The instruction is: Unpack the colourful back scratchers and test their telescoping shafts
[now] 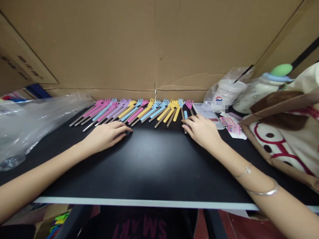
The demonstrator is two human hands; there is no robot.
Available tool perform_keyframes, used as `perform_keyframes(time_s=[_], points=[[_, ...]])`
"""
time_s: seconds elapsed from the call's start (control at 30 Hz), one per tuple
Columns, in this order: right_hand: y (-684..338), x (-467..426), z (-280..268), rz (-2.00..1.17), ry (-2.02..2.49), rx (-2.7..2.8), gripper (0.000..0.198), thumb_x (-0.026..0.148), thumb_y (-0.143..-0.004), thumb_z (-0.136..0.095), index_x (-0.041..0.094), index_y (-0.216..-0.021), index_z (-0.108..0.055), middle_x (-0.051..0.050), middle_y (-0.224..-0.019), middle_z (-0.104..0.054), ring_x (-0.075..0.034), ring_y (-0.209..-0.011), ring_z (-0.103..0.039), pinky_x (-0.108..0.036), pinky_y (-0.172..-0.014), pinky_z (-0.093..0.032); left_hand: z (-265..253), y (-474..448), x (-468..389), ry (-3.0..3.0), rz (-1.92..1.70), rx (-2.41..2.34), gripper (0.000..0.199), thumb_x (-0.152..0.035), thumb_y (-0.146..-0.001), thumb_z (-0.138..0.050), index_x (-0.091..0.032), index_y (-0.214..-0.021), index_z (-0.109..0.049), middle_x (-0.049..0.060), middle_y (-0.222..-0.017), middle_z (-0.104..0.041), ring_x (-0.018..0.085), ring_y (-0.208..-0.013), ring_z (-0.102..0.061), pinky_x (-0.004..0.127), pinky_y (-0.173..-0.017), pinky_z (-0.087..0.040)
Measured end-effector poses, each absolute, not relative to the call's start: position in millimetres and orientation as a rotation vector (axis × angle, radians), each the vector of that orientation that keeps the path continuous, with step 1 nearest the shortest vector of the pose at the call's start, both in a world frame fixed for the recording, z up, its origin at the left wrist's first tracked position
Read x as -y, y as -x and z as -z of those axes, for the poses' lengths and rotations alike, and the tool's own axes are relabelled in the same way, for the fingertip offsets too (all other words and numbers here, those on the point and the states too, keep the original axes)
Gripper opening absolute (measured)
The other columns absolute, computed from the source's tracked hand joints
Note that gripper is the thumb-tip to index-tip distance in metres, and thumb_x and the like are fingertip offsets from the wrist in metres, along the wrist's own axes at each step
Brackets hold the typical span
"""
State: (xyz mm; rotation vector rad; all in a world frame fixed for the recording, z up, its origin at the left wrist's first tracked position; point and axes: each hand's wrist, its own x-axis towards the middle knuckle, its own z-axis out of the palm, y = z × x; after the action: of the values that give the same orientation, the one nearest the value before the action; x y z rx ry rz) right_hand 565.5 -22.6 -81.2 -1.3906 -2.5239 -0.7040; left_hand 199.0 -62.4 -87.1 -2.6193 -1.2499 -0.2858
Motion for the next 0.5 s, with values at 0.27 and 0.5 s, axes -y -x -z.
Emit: perform_keyframes(time_s=[0.27,0.5], points=[[-559.3,33.7,73.2,0.63,1.361,2.549,0.034,0.033,-0.094,-0.039,0.018,-0.093,-0.069,-0.008,-0.088,-0.066,-0.019,-0.082,-0.06,-0.029,-0.059,-0.038,87.3,-198.8,62.3,2.588,0.284,1.234,0.026,-0.026,-0.095,-0.041,-0.023,-0.112,-0.061,0.003,-0.107,-0.065,0.017,-0.095,-0.061,0.023,-0.068,-0.048],[-557.5,34.3,73.0,0.436,1.499,2.53,0.028,0.039,-0.09,-0.043,0.021,-0.092,-0.064,-0.005,-0.083,-0.065,-0.017,-0.069,-0.06,-0.027,-0.056,-0.034,87.6,-199.3,62.6,2.586,0.288,1.266,0.027,-0.025,-0.095,-0.041,-0.024,-0.113,-0.061,0.003,-0.109,-0.065,0.016,-0.095,-0.062,0.02,-0.064,-0.047]])
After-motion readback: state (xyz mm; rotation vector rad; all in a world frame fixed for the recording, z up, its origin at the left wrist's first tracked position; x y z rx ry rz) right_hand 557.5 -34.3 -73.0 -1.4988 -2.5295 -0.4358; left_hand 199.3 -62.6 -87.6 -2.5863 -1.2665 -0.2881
